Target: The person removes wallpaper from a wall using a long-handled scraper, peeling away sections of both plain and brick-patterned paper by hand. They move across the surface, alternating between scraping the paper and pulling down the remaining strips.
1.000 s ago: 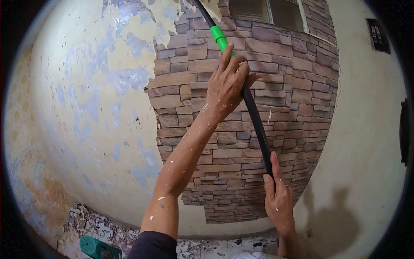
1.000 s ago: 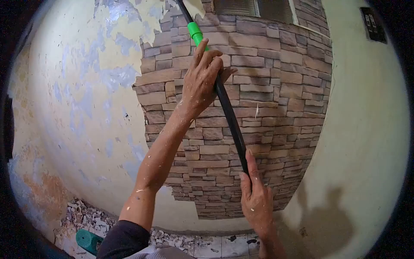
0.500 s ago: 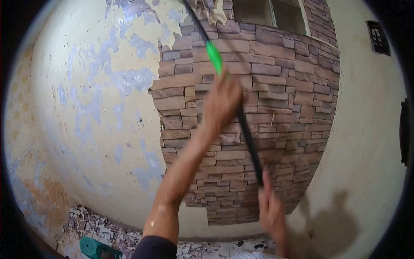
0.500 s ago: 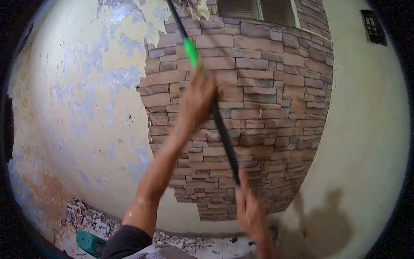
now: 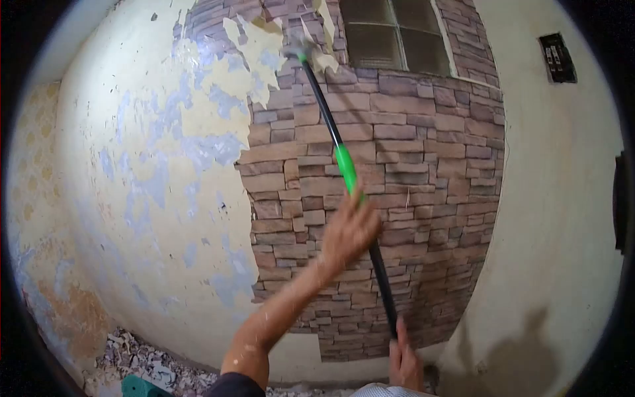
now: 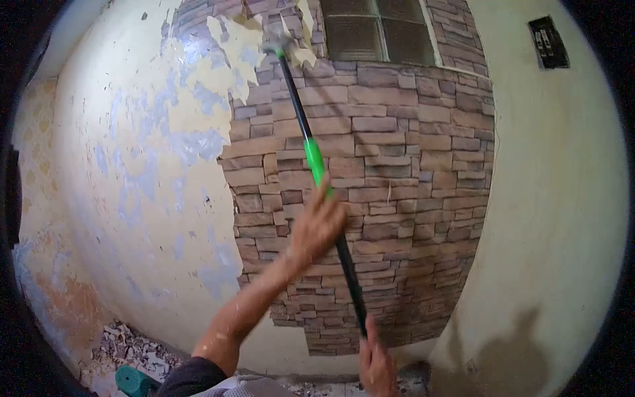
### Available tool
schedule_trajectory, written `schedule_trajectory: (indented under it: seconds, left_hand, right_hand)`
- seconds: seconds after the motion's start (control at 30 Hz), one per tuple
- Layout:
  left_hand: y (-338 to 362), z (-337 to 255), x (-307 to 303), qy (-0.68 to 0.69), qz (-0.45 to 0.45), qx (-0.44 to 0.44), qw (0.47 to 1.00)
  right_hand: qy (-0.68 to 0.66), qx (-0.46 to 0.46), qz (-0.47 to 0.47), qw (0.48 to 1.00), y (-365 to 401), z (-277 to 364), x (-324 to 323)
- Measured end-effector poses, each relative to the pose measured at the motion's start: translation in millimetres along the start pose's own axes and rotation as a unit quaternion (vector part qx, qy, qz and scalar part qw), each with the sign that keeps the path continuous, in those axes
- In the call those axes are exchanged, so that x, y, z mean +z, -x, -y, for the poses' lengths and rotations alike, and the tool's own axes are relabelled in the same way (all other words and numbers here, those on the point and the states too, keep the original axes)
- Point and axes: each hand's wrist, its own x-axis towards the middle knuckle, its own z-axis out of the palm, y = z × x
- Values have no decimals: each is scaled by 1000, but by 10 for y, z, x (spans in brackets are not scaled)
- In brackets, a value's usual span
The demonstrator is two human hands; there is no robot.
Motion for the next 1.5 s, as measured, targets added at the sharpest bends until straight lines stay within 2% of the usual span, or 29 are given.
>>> schedule_trajectory:
  seconds: [0.13, 0.2, 0.23, 0.27, 0.3, 0.37, 0.4, 0.47, 0.57, 0.6, 0.63, 0.67, 0.7, 0.73, 0.8, 0.83, 0.9, 0.93, 1.0, 1.03, 1.07, 1.1, 1.13, 1.2, 1.27, 1.33, 1.37, 1.47, 1.5]
  left_hand:
    - [-41, -75, 46, 61, -32, -37, 997]
    - [-538, 413, 237, 21, -54, -40, 997]
    - [-874, 734, 226, -64, -28, -11, 997]
    - [-1223, 1090, 304, -96, 30, 4, 995]
    - [-1496, 1413, 394, -54, -106, 31, 992]
    - [-1953, 1927, 502, -47, -150, 48, 986]
    - [-2112, 2089, 529, -33, -158, 43, 986]
    - [-2218, 2079, 521, -22, -186, 25, 982]
    - [-2035, 1947, 425, -6, -160, 42, 986]
    - [-1830, 1760, 422, -12, -86, 12, 996]
    - [-1574, 1417, 302, -35, -113, 12, 993]
    - [-1230, 1130, 288, -90, -60, 3, 994]
    - [-835, 895, 424, -60, -89, 0, 994]
    - [-497, 624, 370, -80, -31, 7, 996]
    - [-30, 60, 159, 29, -13, -22, 999]
    - [-52, 100, 144, 27, -12, -24, 999]
    - [-194, 255, 115, 42, -49, -16, 998]
    - [-420, 438, 151, 39, -59, -26, 997]
    - [-989, 1035, 188, -104, -33, 24, 994]
    - [-1340, 1341, 280, -133, 0, 8, 991]
    - [-1670, 1680, 291, -73, -80, 22, 994]
    - [-1950, 2051, 429, 1, -130, -18, 991]
    - [-2193, 2277, 435, -25, -205, 39, 978]
    - [-2392, 2245, 397, -53, -255, 15, 965]
    - [-2394, 2138, 357, -57, -280, 34, 958]
    - [-2100, 2012, 324, -20, -238, 7, 971]
    - [-1865, 1870, 261, -13, -148, -20, 989]
    - [-719, 1091, 192, -105, -63, -31, 992]
    - [-320, 782, 83, -22, -70, -52, 996]
  right_hand:
    - [72, 117, 72, 988, 131, 207, -127]
    - [26, 99, 75, 992, -704, 420, -315]
    - [-2, 4, 11, 1000, -1182, 416, -274]
    - [4, 17, 22, 1000, -1639, 524, -347]
    - [-34, 17, 12, 999, -2065, 713, -396]
    - [1, -88, -25, 996, -2717, 625, -403]
    - [0, -85, -29, 996, -2847, 630, -476]
    - [16, -140, -27, 990, -2974, 608, -613]
    - [-1, -127, -14, 992, -2617, 644, -528]
    - [-4, -165, -41, 986, -2419, 522, -406]
    - [-6, -203, -68, 977, -2134, 375, -266]
    - [0, -19, 49, 999, -1707, 394, -336]
    - [-16, -15, 47, 999, -1328, 358, -293]
    - [4, 53, 73, 996, -897, 221, -229]
    - [28, 52, 35, 998, -124, -109, 27]
    - [28, 51, 38, 998, -165, -82, 50]
    - [52, -72, -59, 994, -390, 271, 2]
    - [50, 117, 78, 989, -631, 493, -216]
    - [62, 21, 22, 998, -1412, 671, -359]
    - [45, 51, 24, 997, -1836, 888, -467]
    - [19, -62, -45, 997, -2284, 869, -436]
    - [60, -67, -38, 995, -2697, 964, -532]
    - [99, -70, -28, 992, -2984, 1021, -607]
    - [75, -99, -34, 992, -3222, 912, -782]
    - [133, -54, -14, 990, -3122, 971, -840]
    - [84, -58, 2, 995, -2729, 1035, -682]
    - [37, -58, 23, 997, -2424, 1013, -594]
    - [32, -34, 82, 996, -1389, 567, -254]
    - [18, -86, 56, 995, -933, 206, -33]
